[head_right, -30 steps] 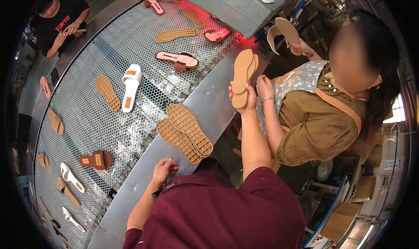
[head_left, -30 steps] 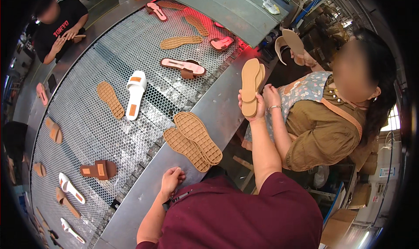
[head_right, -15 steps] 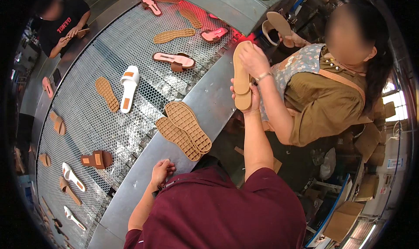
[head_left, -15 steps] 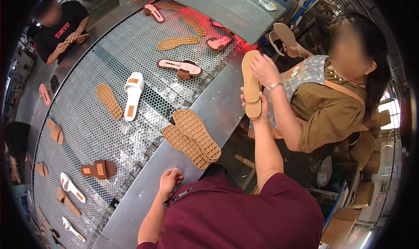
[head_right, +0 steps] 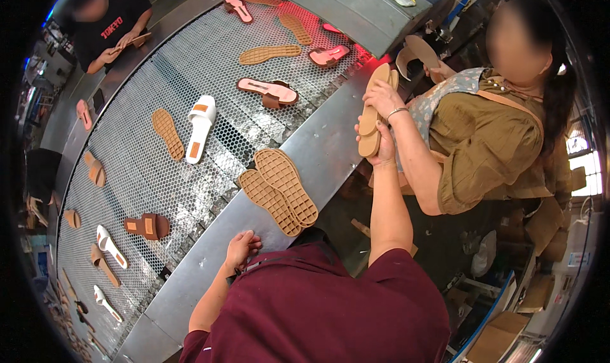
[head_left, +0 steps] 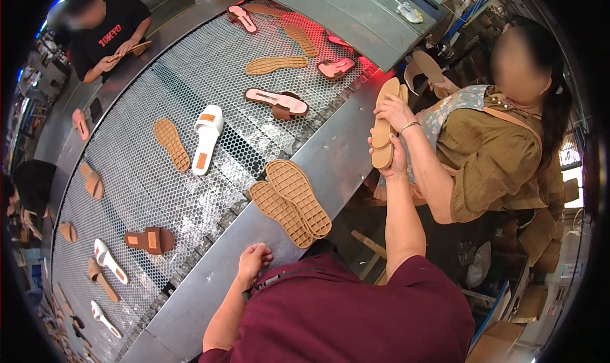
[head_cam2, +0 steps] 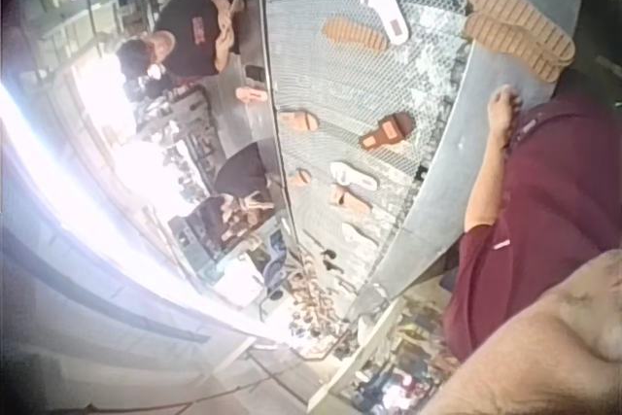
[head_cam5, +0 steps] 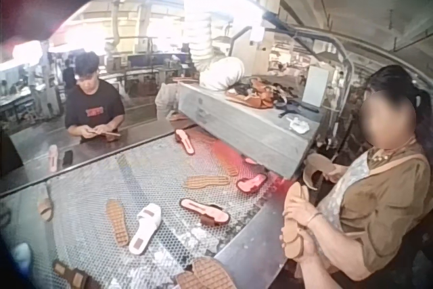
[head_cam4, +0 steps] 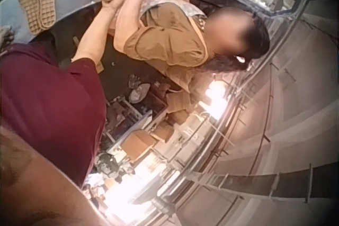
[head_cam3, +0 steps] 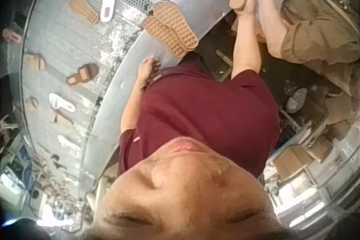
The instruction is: The recorder is assembling shoe components by pressing the upper onto the sole on a conveyor belt.
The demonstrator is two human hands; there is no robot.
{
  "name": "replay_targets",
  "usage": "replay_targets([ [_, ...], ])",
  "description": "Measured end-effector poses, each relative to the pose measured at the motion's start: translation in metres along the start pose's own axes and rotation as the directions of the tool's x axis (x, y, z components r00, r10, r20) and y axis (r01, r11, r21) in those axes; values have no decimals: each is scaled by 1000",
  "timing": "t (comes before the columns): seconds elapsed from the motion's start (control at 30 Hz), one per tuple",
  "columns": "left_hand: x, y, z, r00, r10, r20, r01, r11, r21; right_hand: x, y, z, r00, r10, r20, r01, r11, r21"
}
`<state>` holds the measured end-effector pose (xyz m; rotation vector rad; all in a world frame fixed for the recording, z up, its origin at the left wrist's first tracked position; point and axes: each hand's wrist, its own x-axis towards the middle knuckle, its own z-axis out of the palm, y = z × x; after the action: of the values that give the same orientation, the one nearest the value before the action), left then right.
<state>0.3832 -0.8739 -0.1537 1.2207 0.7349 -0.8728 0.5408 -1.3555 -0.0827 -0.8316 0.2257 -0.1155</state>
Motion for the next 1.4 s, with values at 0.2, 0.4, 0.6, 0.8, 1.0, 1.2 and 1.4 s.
replay_targets([
  [0.2,0,3,3,999,12,-31,-12,1000,-3,33,-11,5,961,-86,-263,56,991,-119],
  [0.4,2,13,10,992,55,-111,-63,996,-67,-28,44,33,892,-83,-445,-278,675,-683],
  [0.6,39,42,37,980,199,-5,-199,976,-86,-43,86,19,836,-345,-428,-253,451,-856],
  [0.8,57,66,75,980,167,103,-152,978,-144,-78,104,-1,935,45,-351,-331,463,-822],
  [1.0,61,74,95,994,110,-29,-113,977,-180,-36,140,34,939,301,-169,-275,359,-892],
  [1.2,91,63,123,981,126,-144,-143,983,-114,-11,138,65,846,515,-136,-296,243,-924],
  [1.4,91,62,153,975,145,-166,-165,980,-112,-23,131,86,820,566,-90,-380,419,-824],
])
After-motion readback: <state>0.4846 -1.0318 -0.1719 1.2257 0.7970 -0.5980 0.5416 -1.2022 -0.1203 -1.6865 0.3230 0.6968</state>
